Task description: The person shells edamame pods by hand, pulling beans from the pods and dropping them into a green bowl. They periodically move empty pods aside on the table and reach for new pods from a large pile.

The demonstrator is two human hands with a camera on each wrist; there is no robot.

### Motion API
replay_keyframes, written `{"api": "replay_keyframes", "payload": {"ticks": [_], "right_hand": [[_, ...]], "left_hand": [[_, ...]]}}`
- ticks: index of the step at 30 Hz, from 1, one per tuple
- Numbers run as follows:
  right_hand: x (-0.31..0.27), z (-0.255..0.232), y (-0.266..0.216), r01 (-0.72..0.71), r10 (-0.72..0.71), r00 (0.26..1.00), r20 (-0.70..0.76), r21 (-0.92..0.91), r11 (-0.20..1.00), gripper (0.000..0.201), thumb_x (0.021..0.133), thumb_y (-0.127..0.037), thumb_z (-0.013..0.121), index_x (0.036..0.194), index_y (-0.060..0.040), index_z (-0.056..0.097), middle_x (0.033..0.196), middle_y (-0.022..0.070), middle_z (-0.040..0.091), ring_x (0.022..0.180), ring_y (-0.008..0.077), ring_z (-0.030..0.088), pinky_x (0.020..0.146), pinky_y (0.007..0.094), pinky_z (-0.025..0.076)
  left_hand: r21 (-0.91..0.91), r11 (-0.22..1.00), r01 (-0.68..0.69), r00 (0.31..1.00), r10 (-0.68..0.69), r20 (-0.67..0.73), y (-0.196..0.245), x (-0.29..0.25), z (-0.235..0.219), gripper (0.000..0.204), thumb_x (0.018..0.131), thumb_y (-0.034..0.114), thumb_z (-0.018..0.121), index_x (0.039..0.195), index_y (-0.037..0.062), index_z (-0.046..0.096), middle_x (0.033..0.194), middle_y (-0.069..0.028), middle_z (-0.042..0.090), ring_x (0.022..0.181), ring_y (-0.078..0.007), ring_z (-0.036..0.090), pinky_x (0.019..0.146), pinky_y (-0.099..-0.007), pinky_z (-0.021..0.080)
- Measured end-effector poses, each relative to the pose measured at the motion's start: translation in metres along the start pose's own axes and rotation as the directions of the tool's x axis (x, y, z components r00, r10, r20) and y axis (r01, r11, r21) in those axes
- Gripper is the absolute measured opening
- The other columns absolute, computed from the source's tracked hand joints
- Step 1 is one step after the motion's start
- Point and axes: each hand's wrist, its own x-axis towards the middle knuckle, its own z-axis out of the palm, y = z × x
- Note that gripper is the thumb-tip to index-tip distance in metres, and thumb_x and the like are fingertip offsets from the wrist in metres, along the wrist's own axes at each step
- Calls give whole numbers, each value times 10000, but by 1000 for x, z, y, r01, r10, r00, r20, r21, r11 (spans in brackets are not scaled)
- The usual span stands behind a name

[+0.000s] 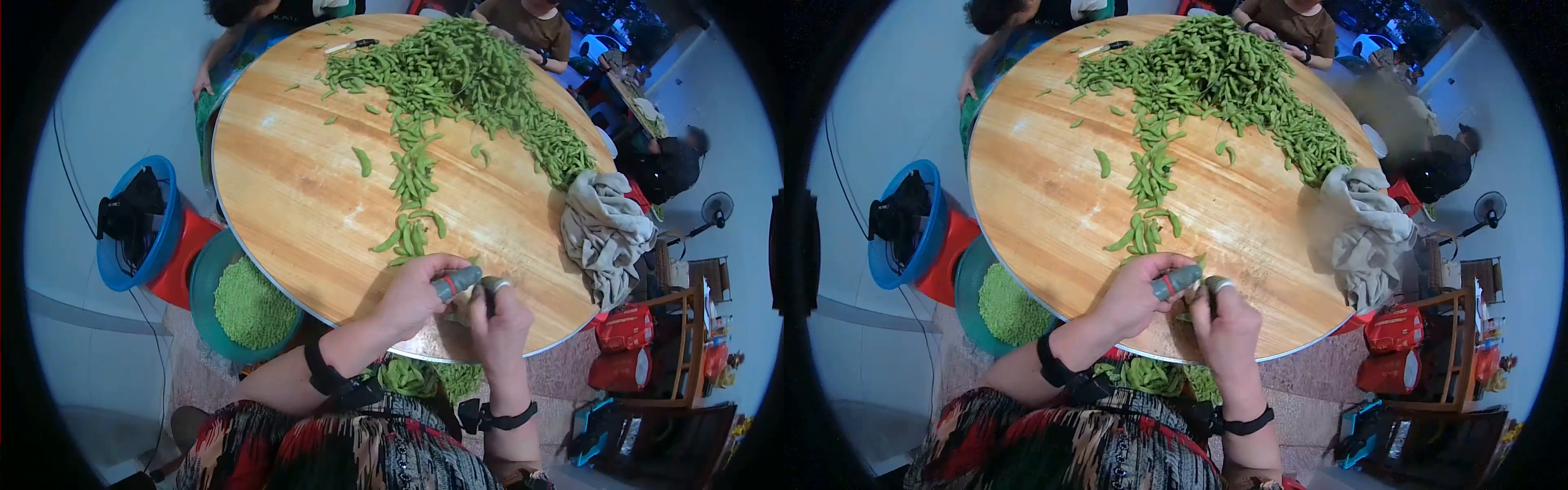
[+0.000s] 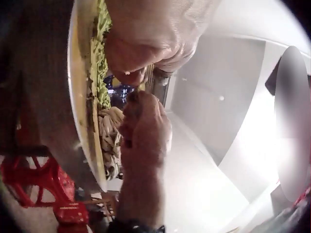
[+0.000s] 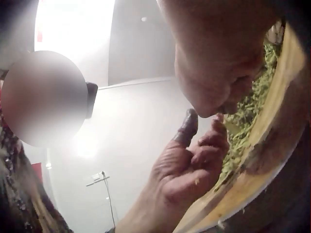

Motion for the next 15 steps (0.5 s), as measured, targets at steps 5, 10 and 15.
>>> {"api": "replay_keyframes", "payload": {"ticks": [5,10,15], "right_hand": [[-10,1,0,49,-53,995,81,54,997,102,737,-63,618,797,-8,556,583,160,536,527,307,569,485,363,451],[-23,7,-2,17,-45,986,162,168,986,110,740,-67,616,798,-7,545,596,169,542,532,316,569,485,371,447],[-24,1,-3,-66,31,965,259,129,989,102,753,-73,609,813,-9,555,618,161,552,550,301,580,498,344,447]], "left_hand": [[-294,935,200,980,-193,53,5,-6,-11,111,850,62,558,961,60,555,763,33,516,607,-11,449,453,-132,256],[-329,925,190,972,-129,198,-1,-18,-23,103,846,51,558,948,60,544,780,31,526,613,-12,440,468,-137,269],[411,891,-193,981,175,83,-2,-30,-20,107,853,57,557,956,41,580,767,30,537,673,-43,472,567,-194,377]]}}
